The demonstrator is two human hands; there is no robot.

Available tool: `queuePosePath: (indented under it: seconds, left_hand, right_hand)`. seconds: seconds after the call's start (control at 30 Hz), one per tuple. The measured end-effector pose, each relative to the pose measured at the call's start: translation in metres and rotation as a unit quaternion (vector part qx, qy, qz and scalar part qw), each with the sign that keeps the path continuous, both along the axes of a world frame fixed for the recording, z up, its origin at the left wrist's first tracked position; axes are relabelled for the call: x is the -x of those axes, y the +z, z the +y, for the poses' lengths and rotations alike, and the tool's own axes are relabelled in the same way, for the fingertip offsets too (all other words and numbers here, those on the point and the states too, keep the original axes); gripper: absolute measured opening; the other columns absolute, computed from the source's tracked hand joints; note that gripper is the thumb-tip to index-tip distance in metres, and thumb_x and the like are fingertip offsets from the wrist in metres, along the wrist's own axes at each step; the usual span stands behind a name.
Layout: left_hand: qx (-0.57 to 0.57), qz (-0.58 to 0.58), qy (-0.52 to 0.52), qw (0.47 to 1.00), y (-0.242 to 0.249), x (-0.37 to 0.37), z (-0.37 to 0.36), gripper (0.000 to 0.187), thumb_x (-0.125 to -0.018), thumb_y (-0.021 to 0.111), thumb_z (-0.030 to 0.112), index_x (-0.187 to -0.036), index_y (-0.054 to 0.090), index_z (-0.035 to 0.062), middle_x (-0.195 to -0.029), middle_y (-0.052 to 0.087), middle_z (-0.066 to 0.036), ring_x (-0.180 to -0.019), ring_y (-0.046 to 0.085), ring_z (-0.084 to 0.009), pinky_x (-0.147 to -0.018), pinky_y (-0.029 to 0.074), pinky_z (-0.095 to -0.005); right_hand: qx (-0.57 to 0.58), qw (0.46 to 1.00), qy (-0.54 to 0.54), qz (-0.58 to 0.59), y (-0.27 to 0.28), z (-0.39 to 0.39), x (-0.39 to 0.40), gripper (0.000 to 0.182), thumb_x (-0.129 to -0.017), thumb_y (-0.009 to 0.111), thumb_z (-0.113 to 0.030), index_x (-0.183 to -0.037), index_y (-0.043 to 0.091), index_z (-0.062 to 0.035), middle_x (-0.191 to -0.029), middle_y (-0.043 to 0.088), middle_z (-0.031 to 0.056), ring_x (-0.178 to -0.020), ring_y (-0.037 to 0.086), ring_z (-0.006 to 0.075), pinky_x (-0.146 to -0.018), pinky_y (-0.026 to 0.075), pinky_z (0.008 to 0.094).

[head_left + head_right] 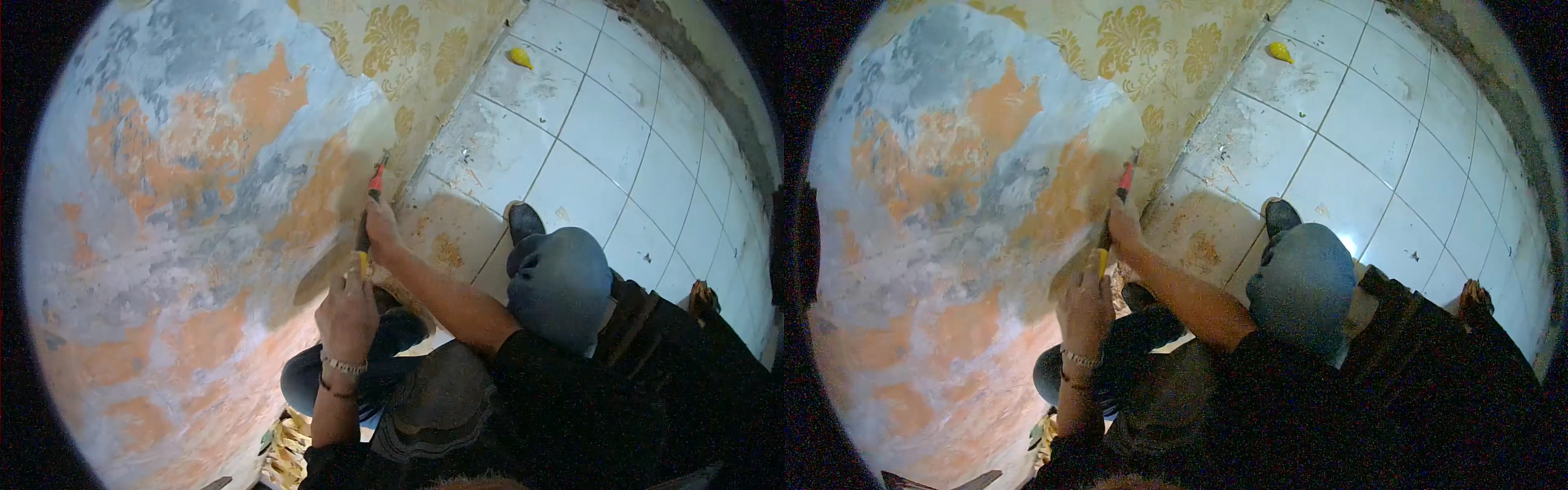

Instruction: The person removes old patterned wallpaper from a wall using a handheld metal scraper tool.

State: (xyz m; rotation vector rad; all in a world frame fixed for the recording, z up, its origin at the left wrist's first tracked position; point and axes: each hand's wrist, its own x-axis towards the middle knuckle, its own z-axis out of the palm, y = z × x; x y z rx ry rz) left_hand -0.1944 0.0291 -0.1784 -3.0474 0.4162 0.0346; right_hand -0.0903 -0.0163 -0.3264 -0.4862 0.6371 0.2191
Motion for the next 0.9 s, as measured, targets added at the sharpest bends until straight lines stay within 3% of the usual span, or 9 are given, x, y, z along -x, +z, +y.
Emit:
queuePosePath:
  seconds: [0.07,0.13,0.27,0.33,0.4,0.43,0.77,0.87,0.9]
  left_hand:
    - [0.001,0.008,0.003,1.000,0.029,0.008,-0.003,0.035,-0.089,0.059,0.021,-0.121,0.058,0.0056,-0.089,0.061,-0.015,-0.066,0.064,-0.0325,-0.056,0.053,-0.0396]
    - [0.007,0.104,0.130,0.986,0.051,0.017,-0.007,0.037,-0.089,0.058,0.019,-0.125,0.056,0.0069,-0.095,0.063,-0.018,-0.080,0.064,-0.0376,-0.067,0.052,-0.0463]
    - [-0.014,0.114,0.082,0.990,0.004,-0.002,-0.001,0.039,-0.090,0.057,0.016,-0.128,0.054,0.0093,-0.093,0.062,-0.018,-0.078,0.063,-0.0370,-0.063,0.051,-0.0462]
    - [-0.018,0.123,0.071,0.990,0.022,-0.004,-0.011,0.040,-0.090,0.057,0.014,-0.130,0.053,0.0103,-0.093,0.062,-0.019,-0.077,0.063,-0.0370,-0.064,0.051,-0.0465]
    - [-0.006,0.104,0.093,0.990,0.056,0.010,-0.014,0.039,-0.090,0.057,0.014,-0.129,0.053,0.0103,-0.092,0.061,-0.019,-0.075,0.063,-0.0375,-0.063,0.051,-0.0463]
    - [0.010,0.118,0.120,0.986,0.064,0.016,-0.011,0.039,-0.090,0.057,0.014,-0.129,0.054,0.0106,-0.091,0.060,-0.019,-0.076,0.063,-0.0368,-0.062,0.051,-0.0457]
    - [0.020,0.120,0.118,0.985,0.034,0.016,0.000,0.042,-0.091,0.056,0.018,-0.133,0.051,0.0103,-0.098,0.062,-0.019,-0.077,0.064,-0.0369,-0.064,0.052,-0.0449]
    - [-0.010,0.091,0.076,0.993,-0.016,0.005,-0.011,0.043,-0.092,0.056,0.019,-0.133,0.050,0.0097,-0.102,0.062,-0.020,-0.079,0.064,-0.0370,-0.066,0.053,-0.0450]
    - [0.005,0.034,0.020,0.999,-0.014,0.005,-0.017,0.037,-0.091,0.055,0.022,-0.125,0.053,0.0080,-0.087,0.060,-0.017,-0.069,0.065,-0.0344,-0.055,0.053,-0.0409]
  right_hand:
    - [0.047,0.998,0.035,-0.036,-0.021,0.028,0.007,0.019,-0.095,0.048,-0.028,-0.096,0.050,-0.0097,-0.068,0.049,0.0013,-0.055,0.052,0.0140,-0.050,0.045,0.0312]
    - [0.003,1.000,0.013,-0.020,0.010,0.023,0.014,0.019,-0.095,0.048,-0.028,-0.096,0.050,-0.0096,-0.067,0.049,0.0012,-0.055,0.051,0.0140,-0.050,0.045,0.0309]
    - [0.001,1.000,0.022,-0.008,-0.020,0.014,0.006,0.018,-0.095,0.048,-0.029,-0.096,0.049,-0.0112,-0.067,0.049,0.0011,-0.053,0.049,0.0142,-0.048,0.044,0.0299]
    - [-0.100,0.994,-0.011,0.038,-0.005,0.014,0.006,0.016,-0.095,0.047,-0.028,-0.095,0.047,-0.0119,-0.067,0.049,0.0016,-0.050,0.047,0.0148,-0.046,0.043,0.0299]
    - [0.075,0.996,-0.019,-0.042,-0.018,0.047,0.018,0.016,-0.095,0.048,-0.028,-0.094,0.046,-0.0123,-0.067,0.049,0.0017,-0.050,0.047,0.0148,-0.046,0.042,0.0305]
    - [-0.064,0.998,0.018,0.000,0.034,0.020,0.024,0.017,-0.094,0.050,-0.029,-0.094,0.046,-0.0133,-0.067,0.048,0.0011,-0.052,0.047,0.0139,-0.046,0.041,0.0301]
    - [-0.042,0.999,0.003,-0.009,-0.008,0.026,0.015,0.017,-0.092,0.053,-0.030,-0.092,0.048,-0.0141,-0.068,0.049,0.0009,-0.056,0.049,0.0136,-0.049,0.042,0.0291]
    - [-0.034,0.999,0.011,-0.033,-0.038,0.006,0.002,0.015,-0.092,0.052,-0.029,-0.091,0.048,-0.0138,-0.069,0.050,0.0011,-0.055,0.050,0.0141,-0.048,0.043,0.0301]
    - [-0.031,0.999,0.021,-0.015,-0.033,-0.003,0.001,0.015,-0.092,0.052,-0.028,-0.090,0.049,-0.0133,-0.068,0.050,0.0014,-0.054,0.050,0.0148,-0.047,0.044,0.0308]
